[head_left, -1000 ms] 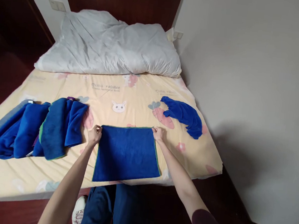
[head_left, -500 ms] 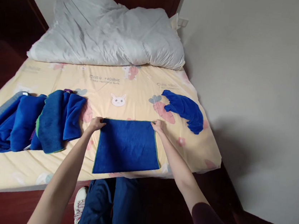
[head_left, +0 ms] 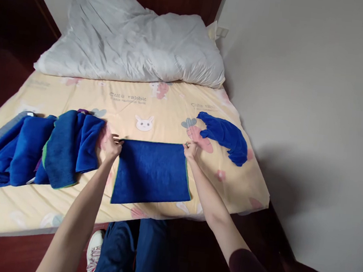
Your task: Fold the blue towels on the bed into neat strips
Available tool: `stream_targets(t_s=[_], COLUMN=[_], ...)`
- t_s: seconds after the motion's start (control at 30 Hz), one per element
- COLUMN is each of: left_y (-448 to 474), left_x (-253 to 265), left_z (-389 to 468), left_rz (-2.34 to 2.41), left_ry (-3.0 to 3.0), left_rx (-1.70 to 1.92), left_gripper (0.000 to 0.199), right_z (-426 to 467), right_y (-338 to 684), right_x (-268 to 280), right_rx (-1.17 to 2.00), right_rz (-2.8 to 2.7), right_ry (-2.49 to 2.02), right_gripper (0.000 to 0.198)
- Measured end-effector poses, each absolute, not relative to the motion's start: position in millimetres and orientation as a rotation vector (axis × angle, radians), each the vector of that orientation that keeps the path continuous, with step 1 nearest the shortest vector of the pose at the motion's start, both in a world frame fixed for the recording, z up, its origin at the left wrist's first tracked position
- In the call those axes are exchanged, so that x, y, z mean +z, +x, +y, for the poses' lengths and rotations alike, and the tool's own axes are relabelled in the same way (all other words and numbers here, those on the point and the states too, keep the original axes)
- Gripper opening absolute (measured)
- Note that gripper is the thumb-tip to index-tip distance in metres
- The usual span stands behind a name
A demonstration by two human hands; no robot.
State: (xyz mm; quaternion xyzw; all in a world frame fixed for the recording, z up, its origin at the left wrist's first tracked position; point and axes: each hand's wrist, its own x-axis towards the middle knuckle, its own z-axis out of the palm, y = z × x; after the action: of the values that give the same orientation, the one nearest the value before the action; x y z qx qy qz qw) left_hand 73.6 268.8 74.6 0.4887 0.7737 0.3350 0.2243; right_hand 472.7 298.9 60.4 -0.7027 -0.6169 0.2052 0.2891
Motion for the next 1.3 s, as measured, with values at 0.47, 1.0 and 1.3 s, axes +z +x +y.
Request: stream_targets(t_s=[0.47,1.0,1.3], left_y=[116,93,94], left_x=[33,24,41], left_z=[180,-54,10], left_rz=[2.038,1.989,1.696], left_ry=[2.163,2.375,2.578], left_rx=[0.541,0.564,-0.036], left_gripper=[0.063,0.057,0.060], right_z=[230,-17,20], right_y=[448,487,497], right_x=[40,35,64], right_rx=[0.250,0.112,0.092], right_rz=[-2.292,-2.227,-2.478], right_ry=[-1.927,-1.692,-1.674], right_gripper=[0.060,0.048,0.031])
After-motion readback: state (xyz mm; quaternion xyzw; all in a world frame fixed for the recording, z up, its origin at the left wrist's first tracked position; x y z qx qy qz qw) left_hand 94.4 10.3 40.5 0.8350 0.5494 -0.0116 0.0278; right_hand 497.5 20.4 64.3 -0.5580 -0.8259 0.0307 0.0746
